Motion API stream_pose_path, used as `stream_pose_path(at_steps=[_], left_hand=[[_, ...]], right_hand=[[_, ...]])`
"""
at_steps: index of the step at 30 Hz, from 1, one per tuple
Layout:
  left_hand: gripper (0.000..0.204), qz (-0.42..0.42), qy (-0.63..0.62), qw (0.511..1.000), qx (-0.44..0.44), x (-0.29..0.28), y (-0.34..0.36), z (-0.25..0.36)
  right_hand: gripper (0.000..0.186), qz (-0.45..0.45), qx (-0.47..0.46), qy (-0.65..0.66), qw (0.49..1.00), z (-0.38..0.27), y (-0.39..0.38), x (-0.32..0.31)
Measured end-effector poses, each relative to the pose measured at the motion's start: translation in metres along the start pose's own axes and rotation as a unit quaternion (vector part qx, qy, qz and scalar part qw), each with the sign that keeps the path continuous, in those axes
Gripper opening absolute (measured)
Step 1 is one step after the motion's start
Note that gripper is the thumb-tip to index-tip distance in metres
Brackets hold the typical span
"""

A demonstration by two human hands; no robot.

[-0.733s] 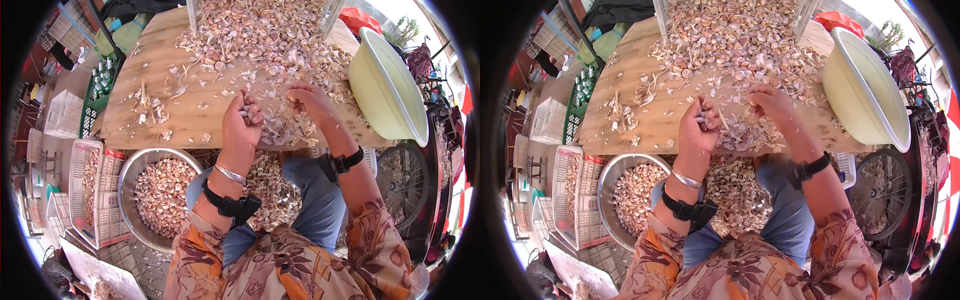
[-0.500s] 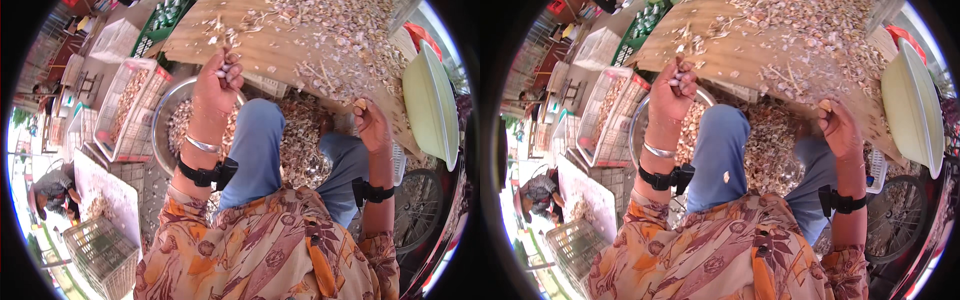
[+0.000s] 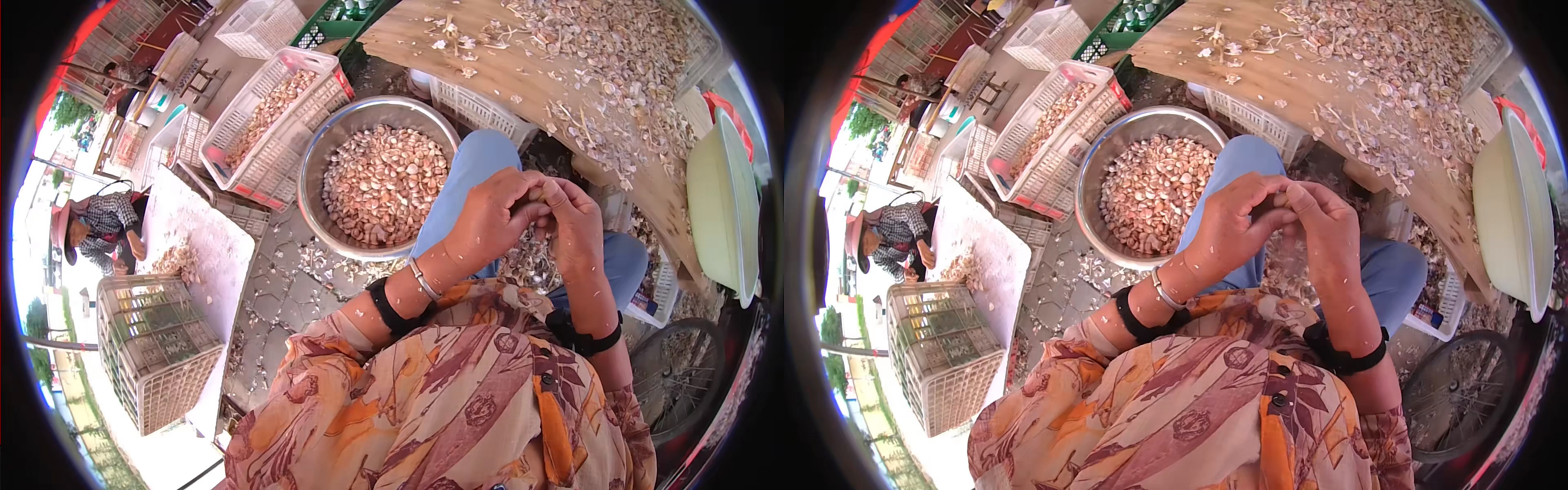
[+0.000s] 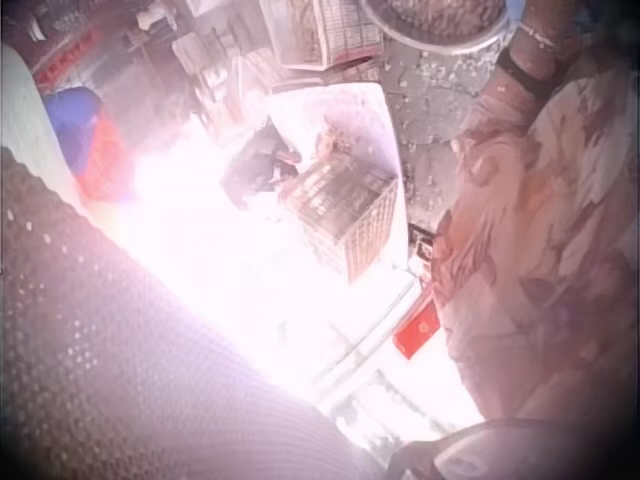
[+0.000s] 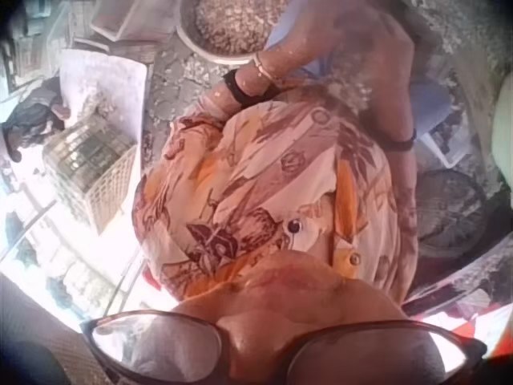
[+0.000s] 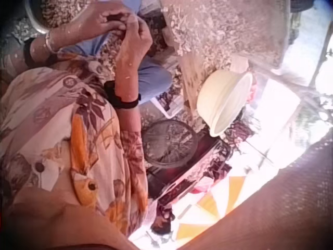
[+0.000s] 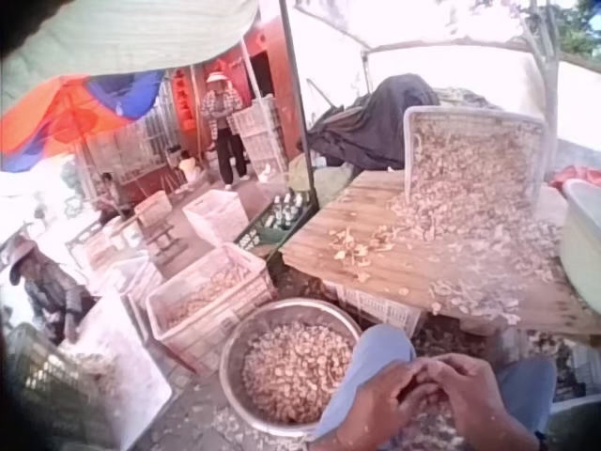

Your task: Peeling garlic cloves by hand and placing them into a bowl.

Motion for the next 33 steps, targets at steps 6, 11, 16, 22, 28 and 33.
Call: stream_pose_path(at_steps=[6,11,16,22,28,33], left_hand=[[0.017,-0.012,-0.185,0.98,-0.073,0.002,0.011,0.016],[0.022,-0.022,-0.344,0.938,0.018,-0.025,0.025,0.1],[0.011,0.022,-0.282,0.922,0.265,-0.039,0.022,0.166],[0.011,0.006,-0.253,0.926,0.281,-0.036,0.018,0.161],[0.017,0.039,-0.231,0.933,0.273,-0.045,0.013,0.152],[0.023,0.122,-0.141,0.955,0.231,-0.064,-0.006,0.113]], right_hand=[[0.021,-0.031,-0.167,-0.024,0.985,-0.033,-0.028,-0.002],[0.022,-0.117,-0.357,-0.093,0.922,-0.088,-0.054,-0.005],[0.014,-0.328,-0.463,0.146,0.811,-0.14,-0.101,0.037],[0.009,-0.247,-0.202,0.496,0.807,-0.126,-0.141,0.071],[0.009,-0.404,-0.217,0.448,0.767,-0.117,-0.111,0.062],[0.011,-0.307,-0.464,0.13,0.821,-0.102,-0.048,0.064]])
Point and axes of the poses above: each hand's wrist, its own y-axis towards the middle knuckle, its own x-axis out of the palm, z = x × y, the point moved 1 cm from there along y, towards the middle knuckle, and after that the axes turned 1 degree about y, right-handed, at the moved point
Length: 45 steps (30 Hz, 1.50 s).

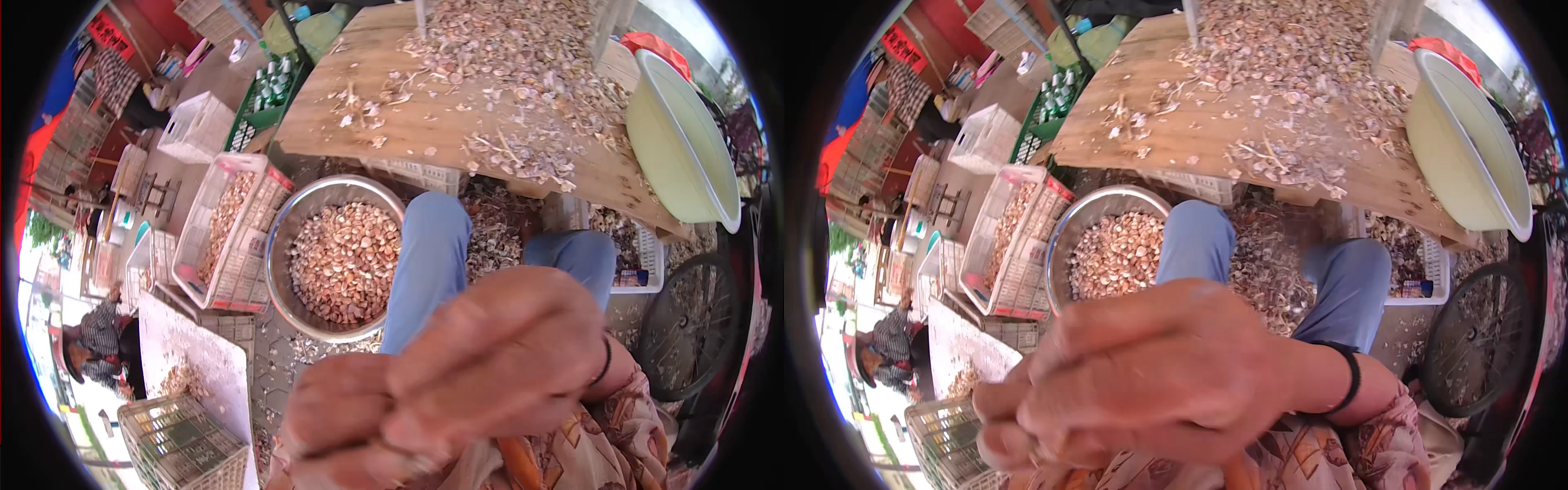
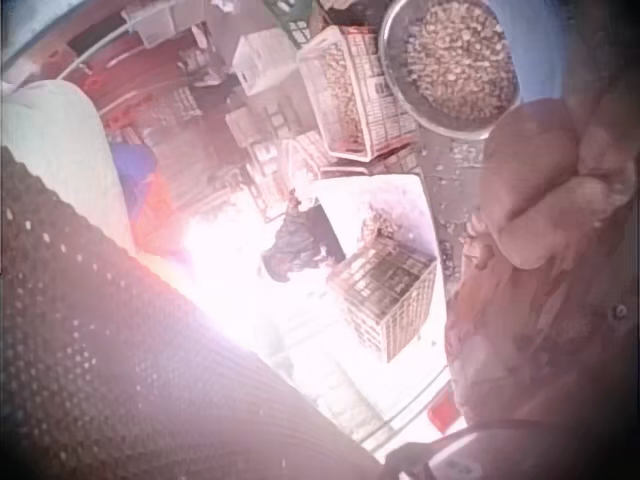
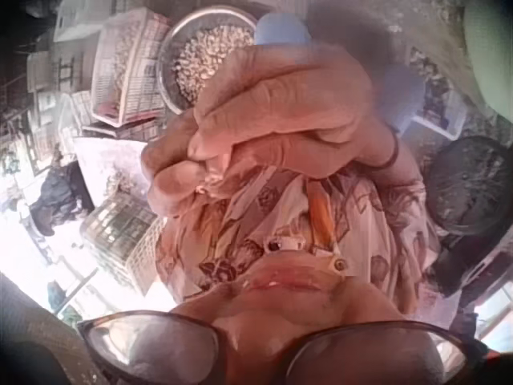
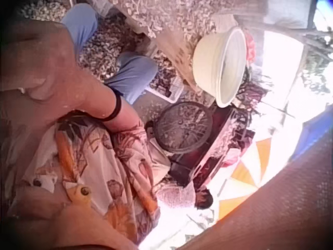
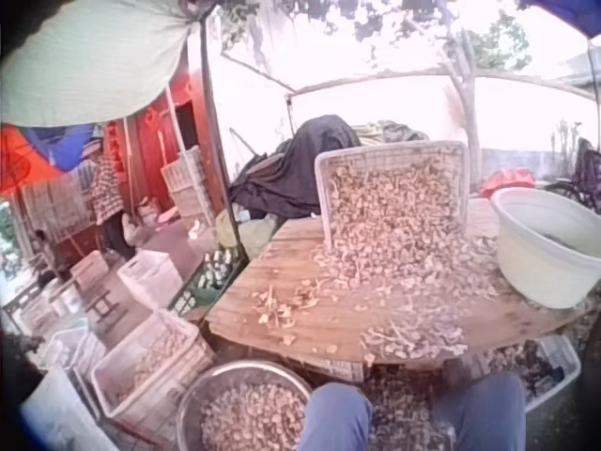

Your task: Peeling garlic cloves by hand and placing them into a bowl.

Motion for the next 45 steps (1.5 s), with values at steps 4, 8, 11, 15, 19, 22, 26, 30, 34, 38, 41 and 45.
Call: stream_pose_path(at_steps=[4,8,11,15,19,22,26,30,34,38,41,45], left_hand=[[0.021,0.088,0.312,0.929,-0.179,-0.053,-0.001,-0.052],[0.014,-0.266,0.628,0.73,-0.053,-0.1,-0.003,-0.099],[0.016,-0.149,0.42,0.844,-0.299,-0.095,-0.013,-0.139],[0.024,-0.28,0.34,0.878,-0.188,0.007,0.014,-0.232],[0.047,-0.393,0.368,0.836,-0.111,0.128,0.011,-0.297],[0.04,-0.531,0.291,0.795,-0.042,0.167,-0.004,-0.294],[0.016,-0.404,0.262,0.867,-0.13,0.194,0.015,-0.312],[0.013,-0.429,0.263,0.864,-0.038,0.249,0.022,-0.354],[0.009,-0.55,0.345,0.761,-0.015,0.276,0.014,-0.371],[0.011,-0.544,0.356,0.757,-0.062,0.281,0.016,-0.381],[0.012,-0.565,0.314,0.763,-0.015,0.286,0.023,-0.397],[0.013,-0.59,0.35,0.726,-0.044,0.284,0.038,-0.39]], right_hand=[[0.024,0.041,0.146,-0.212,0.965,0.092,-0.001,-0.003],[0.02,0.04,0.264,-0.36,0.894,0.133,-0.042,-0.045],[0.013,0.212,0.158,-0.447,0.854,0.098,-0.085,-0.133],[0.015,0.323,0.279,-0.628,0.651,0.02,-0.126,-0.269],[0.02,0.165,0.31,-0.765,0.54,0.002,-0.126,-0.332],[0.021,0.039,0.284,-0.788,0.545,0.017,-0.125,-0.324],[0.016,0.18,0.331,-0.611,0.696,0.013,-0.133,-0.303],[0.013,0.321,0.306,-0.569,0.692,-0.005,-0.131,-0.286],[0.009,0.286,0.258,-0.618,0.685,-0.009,-0.127,-0.254],[0.007,0.255,0.207,-0.633,0.701,-0.007,-0.13,-0.229],[0.008,0.241,0.207,-0.632,0.706,-0.007,-0.136,-0.222],[0.007,0.275,0.23,-0.601,0.715,-0.023,-0.157,-0.209]])
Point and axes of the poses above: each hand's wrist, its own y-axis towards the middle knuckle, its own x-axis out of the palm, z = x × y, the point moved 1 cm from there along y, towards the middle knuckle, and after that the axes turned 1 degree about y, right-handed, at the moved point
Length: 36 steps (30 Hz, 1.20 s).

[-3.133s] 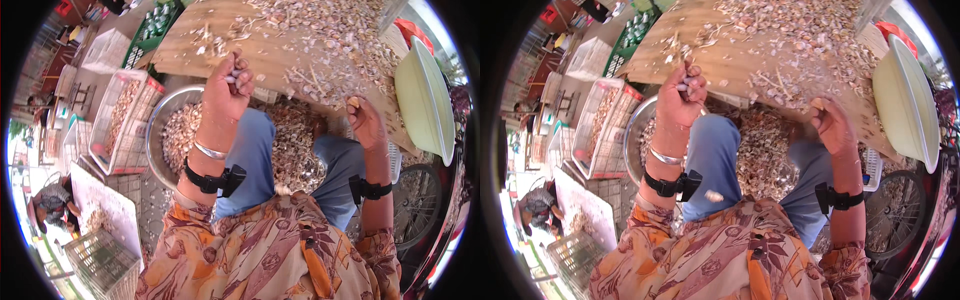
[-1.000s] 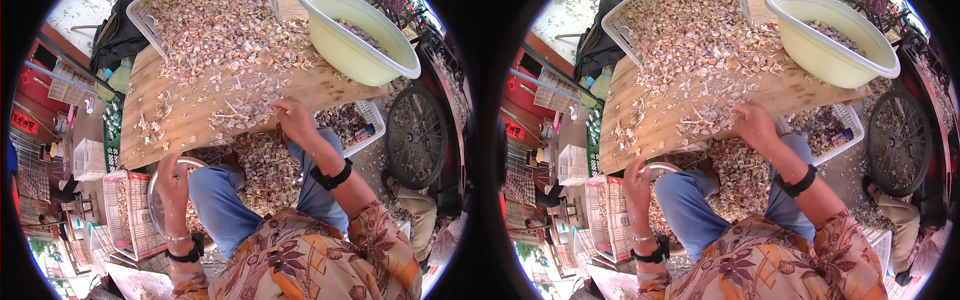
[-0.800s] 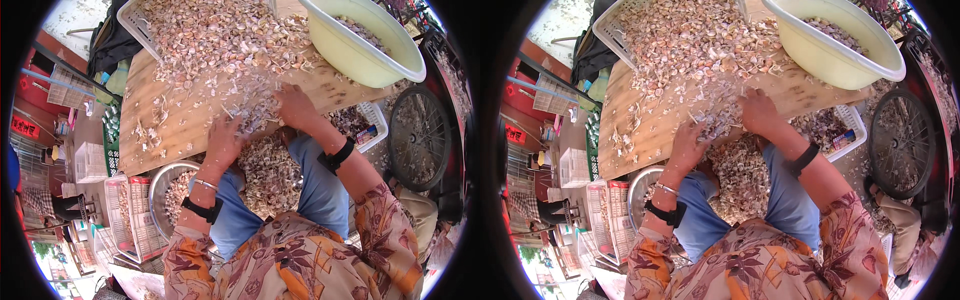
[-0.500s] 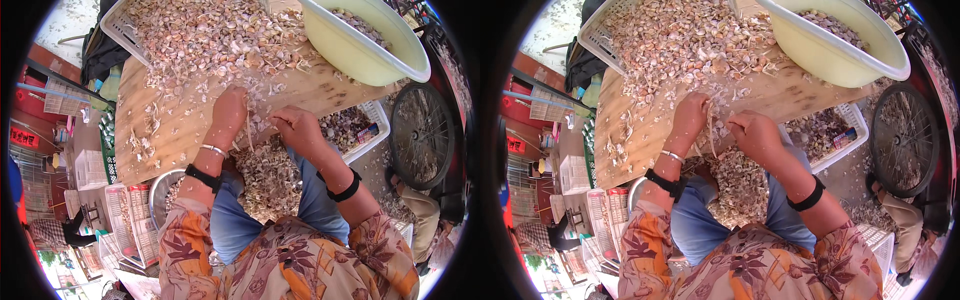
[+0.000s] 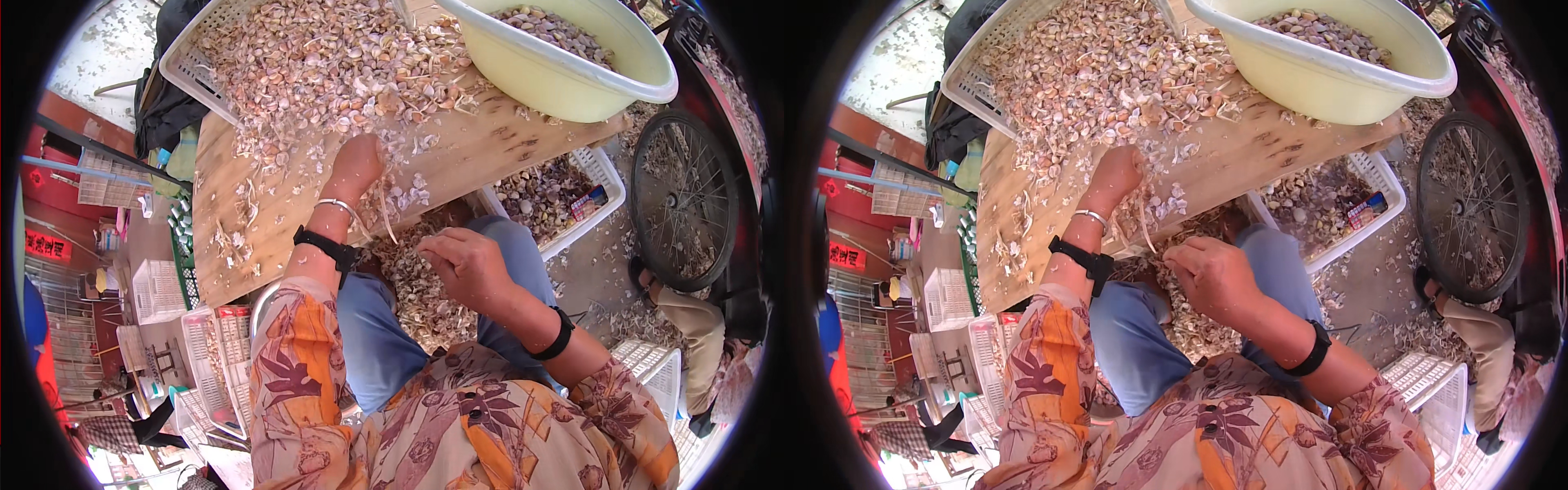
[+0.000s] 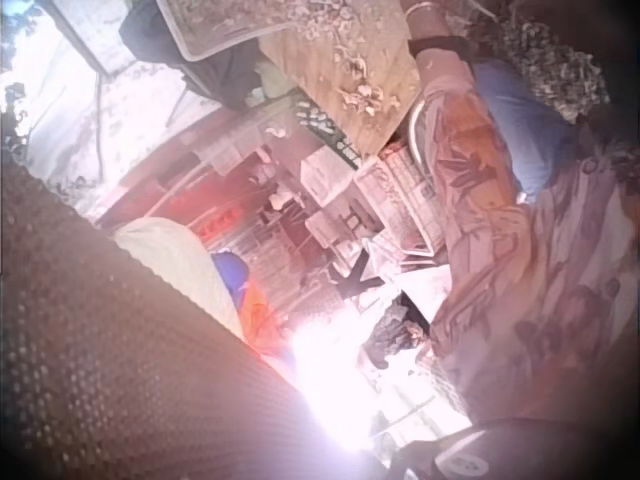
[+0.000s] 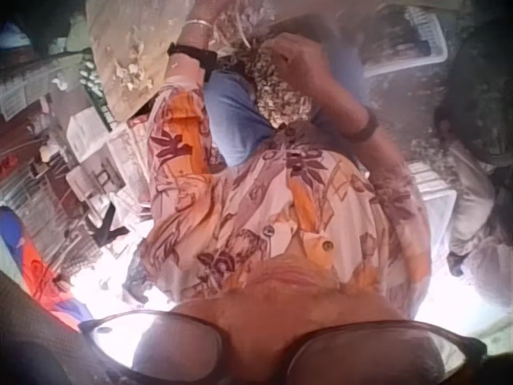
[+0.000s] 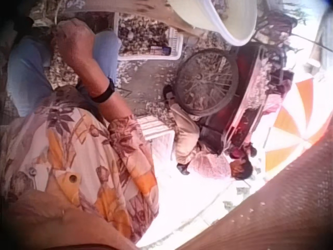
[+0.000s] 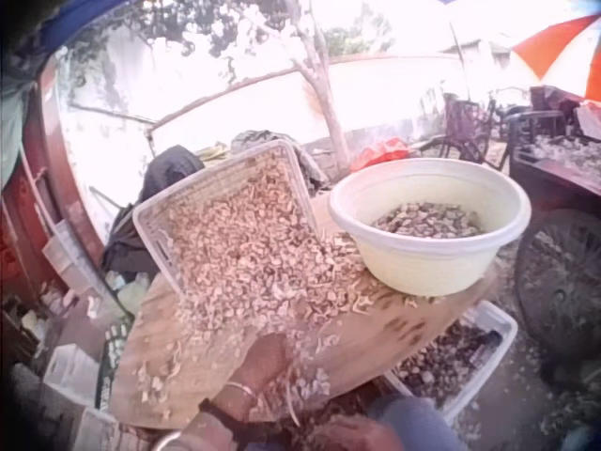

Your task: Peeling garlic cloves by hand and placing them into a bowl.

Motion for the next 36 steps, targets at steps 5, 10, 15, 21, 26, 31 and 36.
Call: stream_pose_path(at_steps=[5,10,15,21,26,31,36], left_hand=[[0.013,0.23,-0.463,0.856,-0.017,-0.053,-0.035,0.077],[0.018,0.172,-0.365,0.899,0.169,-0.035,-0.049,0.167],[0.02,0.204,-0.41,0.888,0.035,-0.011,-0.041,0.091],[0.015,0.239,-0.758,0.55,-0.256,0.004,-0.052,-0.015],[0.011,0.244,-0.819,0.442,-0.274,0.008,-0.049,-0.029],[0.012,0.234,-0.82,0.44,-0.281,0.008,-0.046,-0.028],[0.014,0.301,-0.803,0.41,-0.311,0.008,-0.053,-0.042]], right_hand=[[0.007,0.078,0.078,0.081,0.991,-0.001,-0.041,-0.03],[0.006,0.148,0.137,0.09,0.975,-0.003,-0.035,-0.055],[0.012,0.124,0.187,0.074,0.972,0.024,0.041,-0.08],[0.017,-0.052,-0.026,-0.093,0.994,0.08,0.19,0.006],[0.02,-0.158,-0.103,-0.279,0.942,0.114,0.253,0.096],[0.017,-0.182,-0.129,-0.274,0.935,0.132,0.263,0.113],[0.011,-0.147,0.118,-0.044,0.981,0.098,0.227,0.077]])
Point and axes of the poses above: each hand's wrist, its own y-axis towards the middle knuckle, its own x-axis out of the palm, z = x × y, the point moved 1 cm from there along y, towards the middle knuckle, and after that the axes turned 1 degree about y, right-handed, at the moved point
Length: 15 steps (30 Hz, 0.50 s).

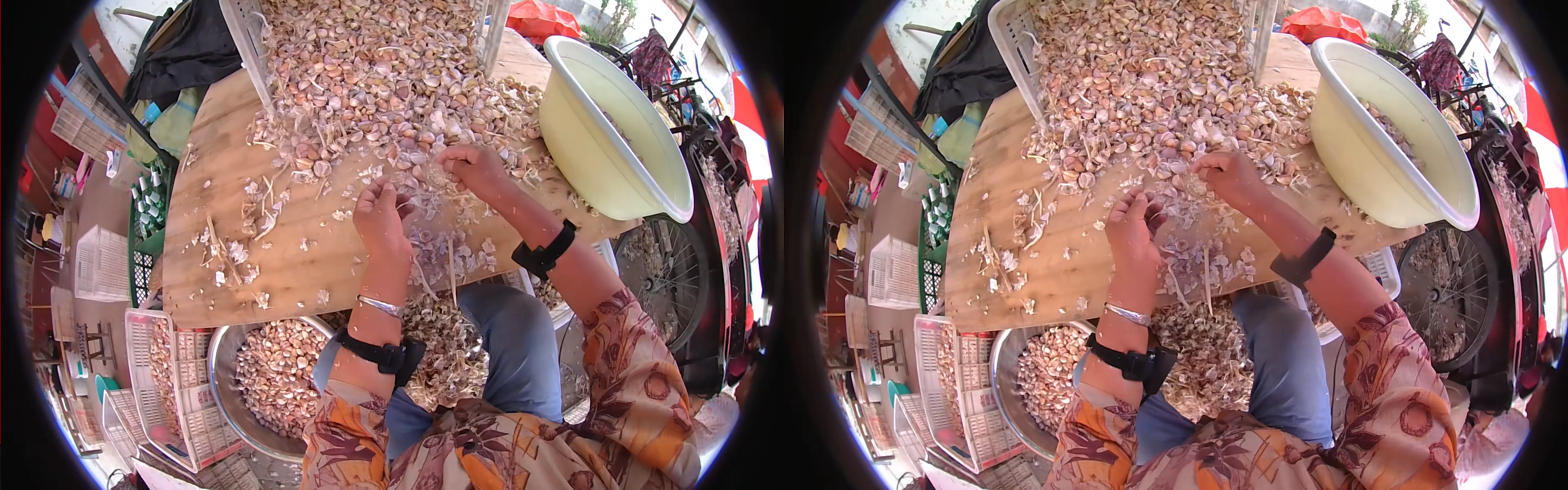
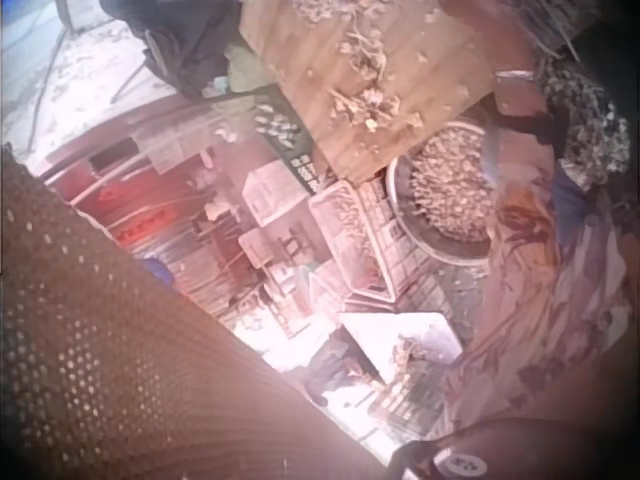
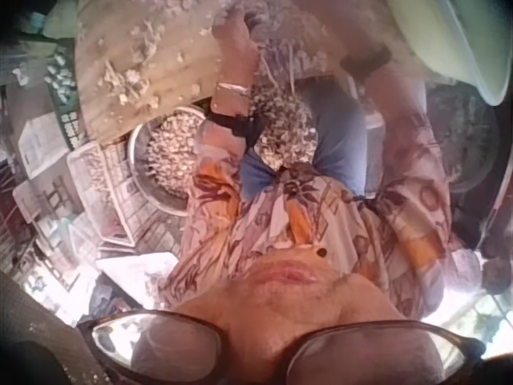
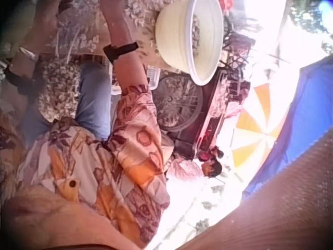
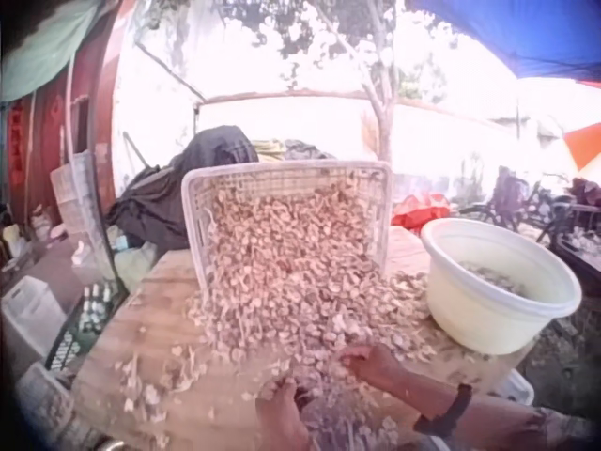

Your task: Peeling garlic cloves by hand and placing them into a bowl.

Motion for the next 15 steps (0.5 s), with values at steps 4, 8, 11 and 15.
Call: stream_pose_path(at_steps=[4,8,11,15], left_hand=[[0.016,0.033,-0.094,0.995,0.015,-0.02,-0.002,0.013],[0.016,0.027,-0.119,0.992,-0.027,-0.03,-0.007,0.014],[0.022,0.013,-0.141,0.988,-0.058,-0.029,-0.004,0.011],[0.02,0.024,-0.124,0.99,-0.065,-0.025,0.001,0.007]], right_hand=[[0.014,-0.159,0.02,0.139,0.977,-0.038,-0.057,-0.019],[0.016,-0.04,-0.036,-0.089,0.995,-0.045,-0.034,-0.002],[0.012,-0.001,-0.095,-0.232,0.968,-0.032,0.017,0.032],[0.014,-0.036,-0.173,-0.42,0.89,-0.023,0.044,0.052]])
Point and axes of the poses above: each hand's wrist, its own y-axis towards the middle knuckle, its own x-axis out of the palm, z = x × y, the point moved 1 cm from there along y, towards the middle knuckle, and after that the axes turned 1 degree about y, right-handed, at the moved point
